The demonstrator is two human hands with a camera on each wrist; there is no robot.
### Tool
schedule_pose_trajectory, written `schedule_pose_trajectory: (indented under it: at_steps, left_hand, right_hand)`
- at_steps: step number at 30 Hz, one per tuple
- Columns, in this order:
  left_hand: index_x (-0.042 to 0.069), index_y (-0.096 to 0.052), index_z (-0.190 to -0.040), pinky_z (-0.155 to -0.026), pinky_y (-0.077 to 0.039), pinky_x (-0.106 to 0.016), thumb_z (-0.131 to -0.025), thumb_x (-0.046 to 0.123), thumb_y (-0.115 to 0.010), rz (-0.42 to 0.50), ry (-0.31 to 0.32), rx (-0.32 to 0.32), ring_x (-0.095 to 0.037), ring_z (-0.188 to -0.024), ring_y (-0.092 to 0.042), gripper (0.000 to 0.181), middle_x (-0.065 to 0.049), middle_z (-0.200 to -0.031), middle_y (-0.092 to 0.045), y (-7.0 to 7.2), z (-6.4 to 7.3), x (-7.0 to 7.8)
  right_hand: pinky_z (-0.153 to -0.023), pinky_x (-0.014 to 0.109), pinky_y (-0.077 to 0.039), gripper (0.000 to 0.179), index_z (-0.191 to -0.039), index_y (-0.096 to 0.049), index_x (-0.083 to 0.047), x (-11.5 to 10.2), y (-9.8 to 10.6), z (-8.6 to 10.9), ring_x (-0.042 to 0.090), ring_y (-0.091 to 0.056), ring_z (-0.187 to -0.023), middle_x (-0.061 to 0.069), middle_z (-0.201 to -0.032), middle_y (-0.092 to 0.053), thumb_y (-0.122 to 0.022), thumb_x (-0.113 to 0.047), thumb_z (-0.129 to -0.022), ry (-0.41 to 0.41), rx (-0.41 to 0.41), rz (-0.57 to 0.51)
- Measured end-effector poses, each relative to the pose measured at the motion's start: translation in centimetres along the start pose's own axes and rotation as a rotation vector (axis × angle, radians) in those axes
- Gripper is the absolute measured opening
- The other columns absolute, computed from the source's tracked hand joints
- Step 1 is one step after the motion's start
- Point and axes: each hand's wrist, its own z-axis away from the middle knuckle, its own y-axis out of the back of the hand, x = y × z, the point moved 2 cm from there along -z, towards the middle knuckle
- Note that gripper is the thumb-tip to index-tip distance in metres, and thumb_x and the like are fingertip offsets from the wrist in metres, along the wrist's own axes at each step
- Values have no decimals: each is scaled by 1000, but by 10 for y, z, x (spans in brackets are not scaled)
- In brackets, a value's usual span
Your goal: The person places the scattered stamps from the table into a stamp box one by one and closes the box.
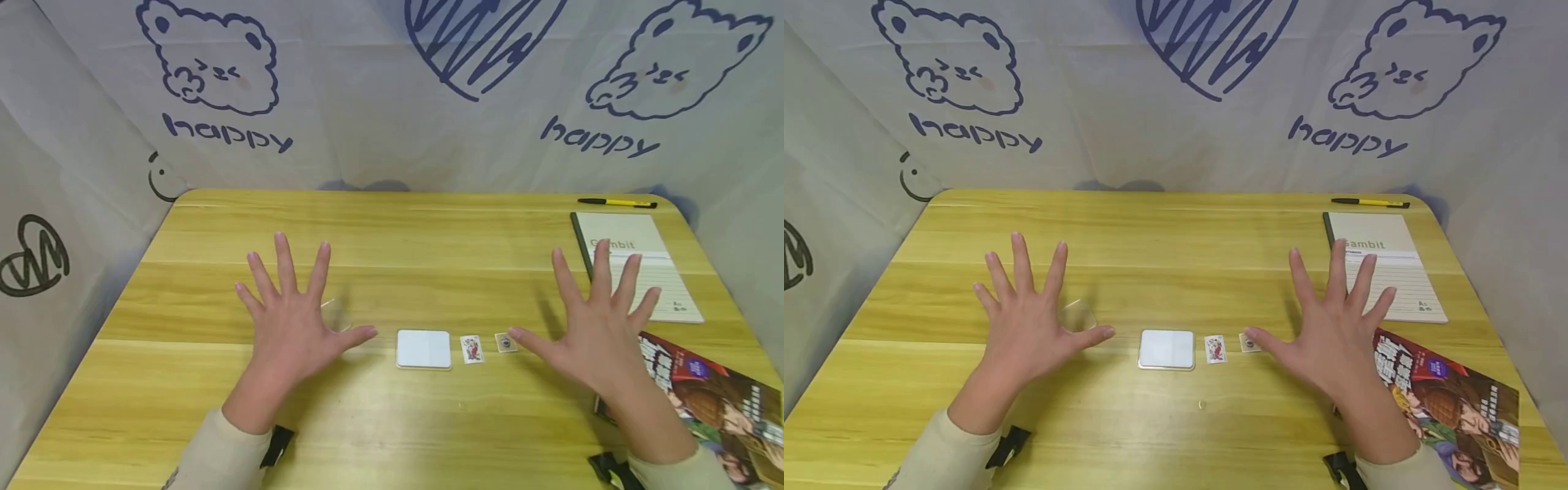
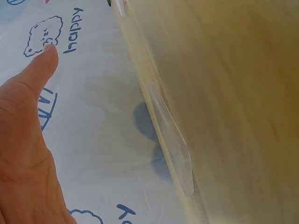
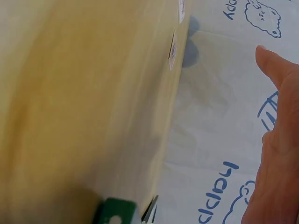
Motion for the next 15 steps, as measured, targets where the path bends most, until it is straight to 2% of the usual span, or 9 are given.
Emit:
schedule_pose_trajectory:
  at_steps: [2,5,9,12,15]
  left_hand:
    - [32,-4,-161,-98,15,-75,-60,97,-53,4,1,-2,-47,-134,35,131,-11,-156,36,0,0,0]
    - [32,-3,-161,-99,11,-76,-59,96,-55,19,-11,-25,-46,-137,32,132,-12,-158,33,-3,2,3]
    - [33,-2,-161,-105,-2,-75,-60,91,-64,104,-61,-68,-47,-143,20,133,-17,-162,19,-10,9,14]
    - [33,-6,-162,-107,-14,-71,-61,80,-75,222,-97,-83,-46,-146,4,131,-20,-164,0,-13,14,25]
    - [32,-12,-161,-107,-25,-65,-64,67,-85,374,-116,-103,-41,-145,-16,127,-18,-160,-19,-17,19,35]
  right_hand:
    - [-93,68,27,121,-162,-9,-26,2,-1,0,40,34,-138,9,-161,26,-67,-80,-70,2,-1,-3]
    - [-96,74,21,122,-162,-14,-27,4,-2,3,47,23,-142,17,-164,12,-70,-80,-68,17,6,-27]
    - [-99,79,-5,119,-160,-26,-26,1,-4,10,51,-10,-142,22,-158,-22,-79,-73,-65,69,39,-126]
    - [-93,71,-29,110,-157,-35,-25,-5,-5,16,46,-37,-128,18,-143,-42,-86,-62,-66,125,59,-232]
    - [-83,56,-45,99,-153,-44,-24,-13,-8,21,32,-52,-109,10,-124,-54,-90,-48,-69,171,59,-351]
